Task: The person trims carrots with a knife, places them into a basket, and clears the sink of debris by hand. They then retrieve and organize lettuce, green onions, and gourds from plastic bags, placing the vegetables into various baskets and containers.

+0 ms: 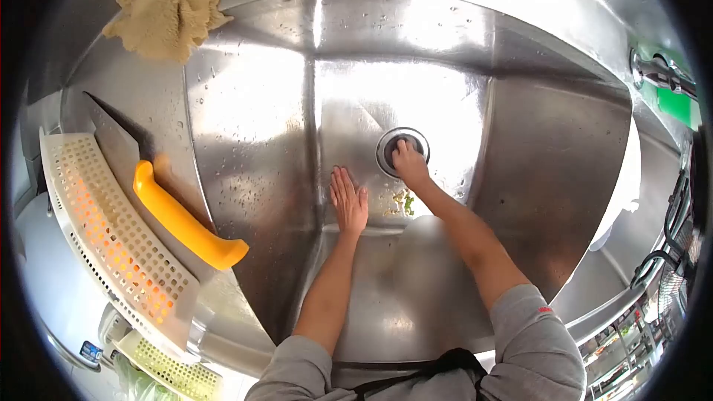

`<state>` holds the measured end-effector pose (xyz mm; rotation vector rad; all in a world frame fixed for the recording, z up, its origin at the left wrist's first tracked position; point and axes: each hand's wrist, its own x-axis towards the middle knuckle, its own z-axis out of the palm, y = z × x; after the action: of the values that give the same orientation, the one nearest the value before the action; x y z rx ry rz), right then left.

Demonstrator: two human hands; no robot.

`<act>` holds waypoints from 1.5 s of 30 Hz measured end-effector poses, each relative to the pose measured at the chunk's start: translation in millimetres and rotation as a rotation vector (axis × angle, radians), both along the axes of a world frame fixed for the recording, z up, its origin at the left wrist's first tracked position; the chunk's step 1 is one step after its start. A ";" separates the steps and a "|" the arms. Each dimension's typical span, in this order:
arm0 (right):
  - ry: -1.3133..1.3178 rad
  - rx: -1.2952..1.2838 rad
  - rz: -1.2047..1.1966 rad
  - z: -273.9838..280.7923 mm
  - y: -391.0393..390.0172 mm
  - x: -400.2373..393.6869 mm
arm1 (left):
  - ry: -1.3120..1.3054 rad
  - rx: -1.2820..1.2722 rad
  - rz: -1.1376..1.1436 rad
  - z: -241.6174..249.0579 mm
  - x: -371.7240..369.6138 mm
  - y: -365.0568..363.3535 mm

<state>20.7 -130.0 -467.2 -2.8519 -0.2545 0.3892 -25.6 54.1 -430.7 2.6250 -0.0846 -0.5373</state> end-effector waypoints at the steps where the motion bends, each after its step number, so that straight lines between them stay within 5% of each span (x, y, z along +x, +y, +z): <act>1: -0.013 -0.009 0.003 -2.7 -3.7 3.7 | 0.020 0.013 0.013 -0.6 6.2 -2.8; 7: 0.008 -0.020 0.216 1.6 -5.9 9.3 | -0.040 -0.031 -0.001 1.3 16.0 -6.9; 11: 0.116 -0.066 0.130 10.4 -7.5 18.2 | -0.013 0.010 0.065 10.0 3.9 -18.3; 13: 0.384 0.174 -0.070 21.5 -9.0 -17.9 | -0.039 0.024 -0.120 -1.6 -39.0 -28.2; 15: 0.693 0.283 -0.019 66.8 -13.6 -43.9 | 0.545 -0.256 -0.651 13.2 -54.3 -46.0; 18: 0.516 0.131 -0.149 46.4 -12.6 -24.3 | 0.422 -0.587 -0.497 36.5 -64.3 -71.2; 20: -0.052 0.296 -0.186 11.5 -10.6 -5.1 | 0.314 -0.416 -0.392 28.7 -47.9 -65.7; 23: 0.208 0.253 -0.003 6.8 -15.3 11.3 | 0.203 -0.223 -0.312 19.3 -1.2 -29.8; 25: 0.019 0.464 -0.078 35.8 -14.0 -9.8 | 0.061 -0.180 -0.323 25.3 2.7 -17.3; 27: 0.049 0.241 0.182 43.8 -17.1 -64.1 | -0.107 -0.145 -0.331 24.5 -4.8 -17.8; 29: 0.197 0.383 0.263 51.3 -37.4 -130.4 | 0.117 -0.571 -0.709 17.9 -49.6 -18.8; 30: 0.269 0.420 0.291 51.5 -52.0 -161.5 | 0.135 -0.569 -0.707 25.3 -57.0 -16.3; 32: 0.324 0.452 0.328 54.2 -64.1 -164.0 | 0.737 -0.446 -0.614 34.1 -51.8 -18.6; 34: 0.445 0.164 -0.190 77.3 -66.8 -131.6 | 0.477 -0.226 -0.296 29.4 -40.0 -12.6; 35: 0.455 0.164 -0.194 78.8 -63.2 -119.1 | 0.487 -0.226 -0.299 26.0 -34.3 -11.8; 37: 0.029 -0.047 -0.678 76.5 -57.3 -101.2 | 0.218 -0.085 0.048 15.2 -29.7 -9.7; 38: 0.035 -0.047 -0.686 78.1 -49.9 -114.0 | 0.224 -0.082 0.041 18.4 -41.1 -11.2; 41: 0.690 0.161 -0.389 68.9 -42.6 -151.4 | 0.324 -0.261 -0.177 18.9 -70.6 -29.9; 43: 0.280 0.159 -0.520 73.2 -46.1 -147.6 | 0.562 -0.211 -0.210 33.9 -50.6 -36.2; 44: 0.278 0.159 -0.519 68.9 -45.1 -140.4 | 0.464 -0.161 0.068 23.6 -46.2 -30.2; 45: 0.191 0.348 -0.442 58.7 -43.3 -133.0 | 0.323 -0.157 0.068 21.8 -35.5 -18.1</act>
<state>-112.2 -173.2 -408.4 -2.4150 0.3107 0.4651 -61.2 36.1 -409.0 2.3486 0.0620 -0.8850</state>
